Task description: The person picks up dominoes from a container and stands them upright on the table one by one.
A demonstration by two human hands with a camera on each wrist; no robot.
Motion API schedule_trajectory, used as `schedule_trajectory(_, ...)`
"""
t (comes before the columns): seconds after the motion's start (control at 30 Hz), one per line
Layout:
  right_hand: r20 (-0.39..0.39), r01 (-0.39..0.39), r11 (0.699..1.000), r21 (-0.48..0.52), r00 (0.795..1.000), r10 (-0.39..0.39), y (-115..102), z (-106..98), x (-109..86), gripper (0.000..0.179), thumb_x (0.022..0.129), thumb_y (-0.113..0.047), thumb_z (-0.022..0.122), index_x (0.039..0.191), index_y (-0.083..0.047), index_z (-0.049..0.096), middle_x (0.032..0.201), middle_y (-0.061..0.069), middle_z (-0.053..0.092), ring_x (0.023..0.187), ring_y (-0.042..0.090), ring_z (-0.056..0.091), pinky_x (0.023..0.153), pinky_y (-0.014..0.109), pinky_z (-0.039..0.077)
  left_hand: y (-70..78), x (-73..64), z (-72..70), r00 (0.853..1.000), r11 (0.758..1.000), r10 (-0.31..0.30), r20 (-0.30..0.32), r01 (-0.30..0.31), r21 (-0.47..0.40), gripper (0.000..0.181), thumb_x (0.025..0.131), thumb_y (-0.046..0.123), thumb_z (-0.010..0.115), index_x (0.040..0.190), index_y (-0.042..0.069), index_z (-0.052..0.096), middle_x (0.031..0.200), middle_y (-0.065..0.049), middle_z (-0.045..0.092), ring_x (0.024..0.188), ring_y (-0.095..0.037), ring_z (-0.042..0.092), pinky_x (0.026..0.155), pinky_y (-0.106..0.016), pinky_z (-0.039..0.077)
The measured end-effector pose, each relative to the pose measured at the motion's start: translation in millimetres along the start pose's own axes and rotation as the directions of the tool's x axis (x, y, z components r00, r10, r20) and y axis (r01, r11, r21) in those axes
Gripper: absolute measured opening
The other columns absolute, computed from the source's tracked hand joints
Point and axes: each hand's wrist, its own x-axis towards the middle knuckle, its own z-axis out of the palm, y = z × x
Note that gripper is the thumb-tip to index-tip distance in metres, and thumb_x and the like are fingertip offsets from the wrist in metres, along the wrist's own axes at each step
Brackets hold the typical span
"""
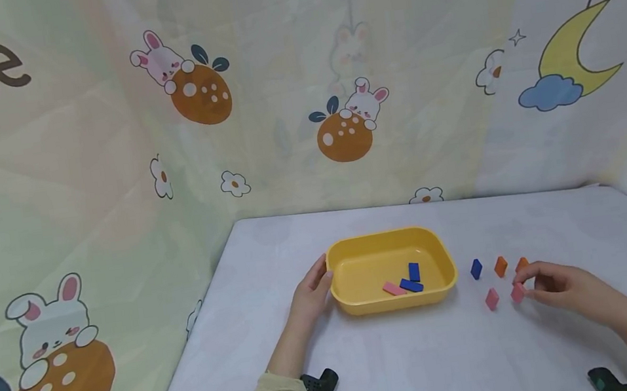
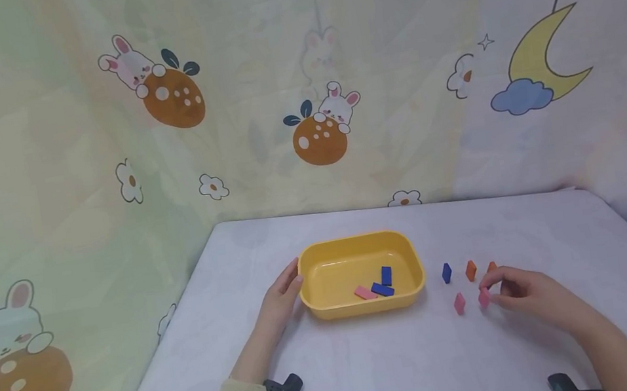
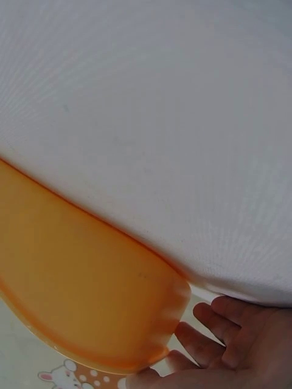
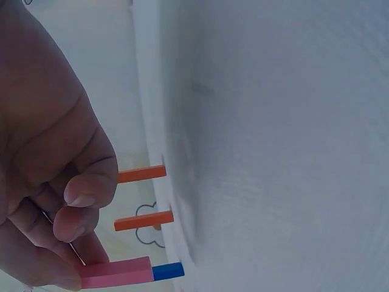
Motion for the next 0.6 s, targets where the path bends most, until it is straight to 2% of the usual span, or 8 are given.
schedule_trajectory(0.3, 0.05, -0.069, 0.997, -0.017, 0.996, 0.069, 11, 7, 4.4, 0.031, 0.095, -0.029, 0.066, 0.122, -0.015, 0.061, 0.088, 0.004, 0.056, 0.077, 0.013, 0.051, 0.059, 0.023, 0.045, -1.4, 1.1, 0.9, 1.0, 1.0, -0.006, -0.006, 0.006, 0.006, 0.048, 0.098, 0.044, 0.057, 0.145, 0.041, 0.046, 0.148, 0.009, 0.052, 0.142, -0.02, 0.044, 0.119, -0.045, 0.035)
schedule_trajectory(0.6, 0.086, -0.043, 0.999, 0.024, 0.995, 0.041, 14, 8, 4.3, 0.029, 0.095, -0.022, 0.065, 0.121, -0.011, 0.059, 0.088, 0.005, 0.058, 0.074, 0.015, 0.053, 0.058, 0.024, 0.048, -1.6, 1.6, 1.1, 1.0, 1.0, 0.001, -0.007, -0.001, 0.011, 0.047, 0.099, 0.043, 0.056, 0.145, 0.04, 0.046, 0.148, 0.008, 0.053, 0.142, -0.02, 0.045, 0.119, -0.045, 0.036)
